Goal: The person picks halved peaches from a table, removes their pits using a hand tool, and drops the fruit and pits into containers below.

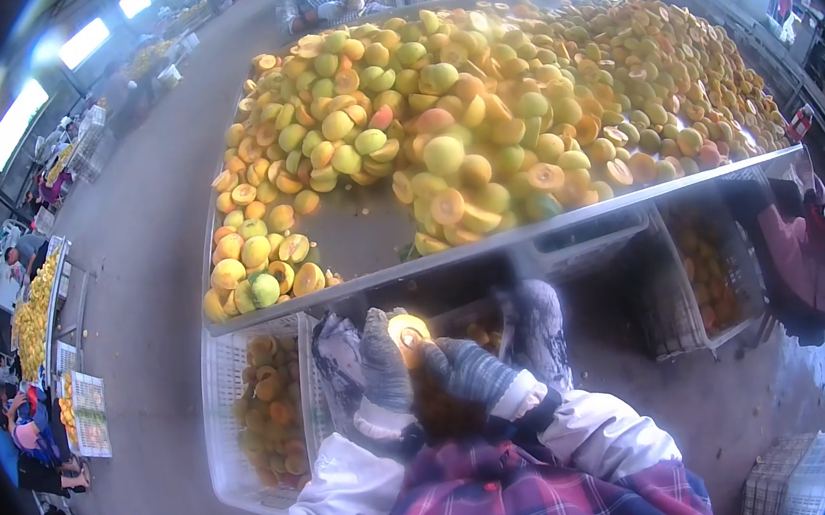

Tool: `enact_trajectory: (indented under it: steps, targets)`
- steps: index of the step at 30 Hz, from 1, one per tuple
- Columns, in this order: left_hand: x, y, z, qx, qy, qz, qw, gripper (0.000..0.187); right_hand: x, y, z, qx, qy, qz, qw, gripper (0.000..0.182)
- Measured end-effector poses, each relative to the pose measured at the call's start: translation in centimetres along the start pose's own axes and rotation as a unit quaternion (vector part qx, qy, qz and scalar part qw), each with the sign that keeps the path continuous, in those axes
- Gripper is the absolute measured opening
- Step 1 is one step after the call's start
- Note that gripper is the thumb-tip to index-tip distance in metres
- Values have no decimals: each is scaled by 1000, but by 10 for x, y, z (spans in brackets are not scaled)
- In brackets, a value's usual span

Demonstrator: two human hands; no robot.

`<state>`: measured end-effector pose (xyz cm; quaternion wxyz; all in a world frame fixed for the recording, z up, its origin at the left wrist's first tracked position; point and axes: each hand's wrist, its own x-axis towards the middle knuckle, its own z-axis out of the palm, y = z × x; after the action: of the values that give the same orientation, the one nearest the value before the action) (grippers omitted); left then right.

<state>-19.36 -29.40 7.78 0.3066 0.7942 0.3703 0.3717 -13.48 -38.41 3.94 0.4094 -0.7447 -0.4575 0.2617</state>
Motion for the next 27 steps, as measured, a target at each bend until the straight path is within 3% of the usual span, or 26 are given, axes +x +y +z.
enact_trajectory:
  steps: [1,2,3,4,5,6,7,8,9,10,11,12,13,14,16,17,19,20,22,23,25,26,27]
  targets:
    - [-6,-4,11,1,-3,0,1000,41,-1,-2,-1,51,16,-12,999,30]
    - [-13,-17,29,-13,120,66,990,39,-3,1,0,52,17,-10,998,30]
    - [-19,-34,46,-26,241,130,961,38,-6,6,2,-43,18,-57,997,31]
    - [-26,-61,57,-25,239,131,962,38,-9,9,2,-136,19,-102,985,31]
    - [-32,-96,64,-147,146,43,977,36,-10,10,0,-135,20,-100,986,31]
    - [-27,-97,55,-264,48,-48,962,33,-9,10,-5,-78,-18,-57,995,35]
    - [-23,-101,38,-263,45,-51,962,33,-9,10,-10,-19,-56,-13,998,43]
    - [-6,-64,-3,-133,-78,52,987,27,-9,9,-13,-17,-56,-8,998,43]
    - [5,-40,-23,2,-198,154,968,28,-10,8,-16,49,-78,60,994,41]
    - [9,-35,-20,2,-202,151,968,28,-11,7,-18,113,-100,127,980,39]
    - [13,-30,-15,-91,-200,90,971,23,-12,4,-15,114,-100,130,980,39]
    - [15,-27,-11,-183,-193,29,964,27,-11,0,-10,257,-64,168,949,32]
    - [11,-32,-7,-152,-192,122,962,27,-11,-2,-5,395,-27,202,896,27]
    - [1,-65,10,-148,-195,121,962,27,-12,4,-1,399,-28,203,894,27]
    - [-18,-146,56,-208,-154,-16,966,38,-8,27,11,122,-6,4,993,48]
    - [-16,-139,54,-206,-160,-14,965,38,-8,36,17,126,-2,7,992,48]
    - [-15,-116,44,-31,-81,226,970,47,-13,50,27,18,25,-81,996,47]
    - [-13,-113,41,-29,-85,224,970,47,-12,41,18,21,24,-79,996,47]
    - [-6,-111,36,-60,-220,132,965,49,-6,14,-10,208,-59,117,969,45]
    - [-6,-106,39,-58,-223,130,964,49,-6,22,-4,212,-60,119,968,45]
    - [-6,-92,47,36,-32,238,970,24,-8,44,12,176,-18,88,980,49]
    - [4,-82,42,37,-42,240,969,24,-10,43,7,182,-14,94,979,49]
    - [20,-69,28,104,-73,358,925,25,-11,37,-3,161,-33,79,983,36]
